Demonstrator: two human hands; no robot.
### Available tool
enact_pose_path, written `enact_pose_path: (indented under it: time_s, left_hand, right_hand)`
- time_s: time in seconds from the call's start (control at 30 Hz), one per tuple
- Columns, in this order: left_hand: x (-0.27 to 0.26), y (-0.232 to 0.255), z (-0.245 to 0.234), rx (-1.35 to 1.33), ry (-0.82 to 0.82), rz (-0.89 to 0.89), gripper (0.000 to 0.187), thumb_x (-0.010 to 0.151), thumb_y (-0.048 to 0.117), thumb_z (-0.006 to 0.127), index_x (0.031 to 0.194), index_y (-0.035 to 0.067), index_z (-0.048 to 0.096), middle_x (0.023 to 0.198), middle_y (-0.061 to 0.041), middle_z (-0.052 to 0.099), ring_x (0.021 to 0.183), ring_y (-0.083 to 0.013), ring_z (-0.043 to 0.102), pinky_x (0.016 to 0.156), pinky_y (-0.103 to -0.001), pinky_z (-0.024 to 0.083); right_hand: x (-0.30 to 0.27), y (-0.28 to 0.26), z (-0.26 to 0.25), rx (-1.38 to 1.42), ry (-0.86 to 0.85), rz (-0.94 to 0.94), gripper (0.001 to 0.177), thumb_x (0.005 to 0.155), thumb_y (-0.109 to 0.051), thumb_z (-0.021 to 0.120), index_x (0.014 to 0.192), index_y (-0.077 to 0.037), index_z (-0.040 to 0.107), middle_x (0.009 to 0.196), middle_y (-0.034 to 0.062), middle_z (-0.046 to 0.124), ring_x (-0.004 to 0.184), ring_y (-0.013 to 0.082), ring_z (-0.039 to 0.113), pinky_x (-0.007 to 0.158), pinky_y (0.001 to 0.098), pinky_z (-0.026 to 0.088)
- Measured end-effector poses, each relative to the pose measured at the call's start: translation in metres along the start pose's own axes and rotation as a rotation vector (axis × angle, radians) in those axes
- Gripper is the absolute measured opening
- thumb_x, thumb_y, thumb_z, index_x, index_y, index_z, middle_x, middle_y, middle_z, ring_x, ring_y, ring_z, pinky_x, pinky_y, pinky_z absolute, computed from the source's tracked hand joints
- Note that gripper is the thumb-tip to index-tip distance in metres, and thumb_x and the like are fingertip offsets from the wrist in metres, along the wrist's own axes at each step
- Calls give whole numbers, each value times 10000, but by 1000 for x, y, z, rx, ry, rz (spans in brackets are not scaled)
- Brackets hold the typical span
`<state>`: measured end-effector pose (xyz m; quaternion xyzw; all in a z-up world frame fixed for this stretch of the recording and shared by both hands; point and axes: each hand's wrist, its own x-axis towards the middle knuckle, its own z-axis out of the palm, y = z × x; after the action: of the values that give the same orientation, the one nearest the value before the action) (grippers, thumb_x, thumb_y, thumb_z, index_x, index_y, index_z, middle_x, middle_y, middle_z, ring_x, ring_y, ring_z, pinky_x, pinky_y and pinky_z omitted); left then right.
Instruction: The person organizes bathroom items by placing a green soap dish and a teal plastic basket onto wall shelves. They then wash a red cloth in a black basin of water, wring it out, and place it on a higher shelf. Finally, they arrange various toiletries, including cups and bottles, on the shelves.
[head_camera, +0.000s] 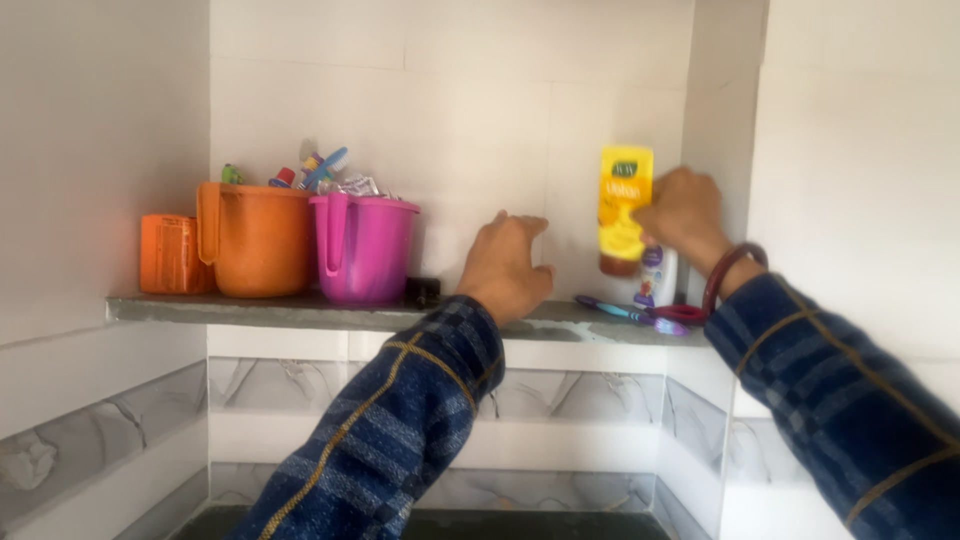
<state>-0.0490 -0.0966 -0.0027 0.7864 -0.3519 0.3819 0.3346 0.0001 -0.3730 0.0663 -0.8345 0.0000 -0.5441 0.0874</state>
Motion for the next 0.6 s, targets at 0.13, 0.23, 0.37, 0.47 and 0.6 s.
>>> enact_pose_path:
  time_s: [0.13,0.23,0.37,0.47,0.6]
  left_hand:
    - [-4,4,-4,-35,32,-16,600,791,96,760,1355,-10,583,1352,-271,587,1275,-384,573,1101,-364,436]
    - [-8,2,-4,-74,104,32,618,782,111,763,1349,-42,571,1314,-283,616,1256,-382,587,1078,-366,449]
    - [-27,0,-2,-184,187,11,635,804,136,749,1373,-60,547,1272,-290,646,1210,-381,630,1038,-380,483]
    - [-49,0,7,-334,267,4,574,797,134,766,1309,-68,601,1216,-246,697,1140,-311,694,953,-367,554]
    - [-88,0,28,-508,200,-1,364,815,113,764,1150,-25,728,1042,-141,788,913,-195,750,812,-309,605]
  right_hand:
    - [-6,-36,-31,180,-41,73,217,817,-180,818,938,-3,787,733,119,756,618,195,736,640,302,581]
    - [-23,-65,-54,335,-122,129,197,853,-133,811,967,22,771,754,118,757,591,148,718,586,259,577]
    - [-56,-84,-75,574,-182,142,155,875,-79,789,963,45,760,758,127,738,559,129,661,515,265,543]
    - [-85,-79,-85,712,-273,55,166,881,-65,777,984,63,753,772,127,738,546,120,635,499,261,522]
    - [-127,-58,-92,690,-374,46,214,868,-72,773,1038,54,743,810,122,757,566,122,643,521,250,533]
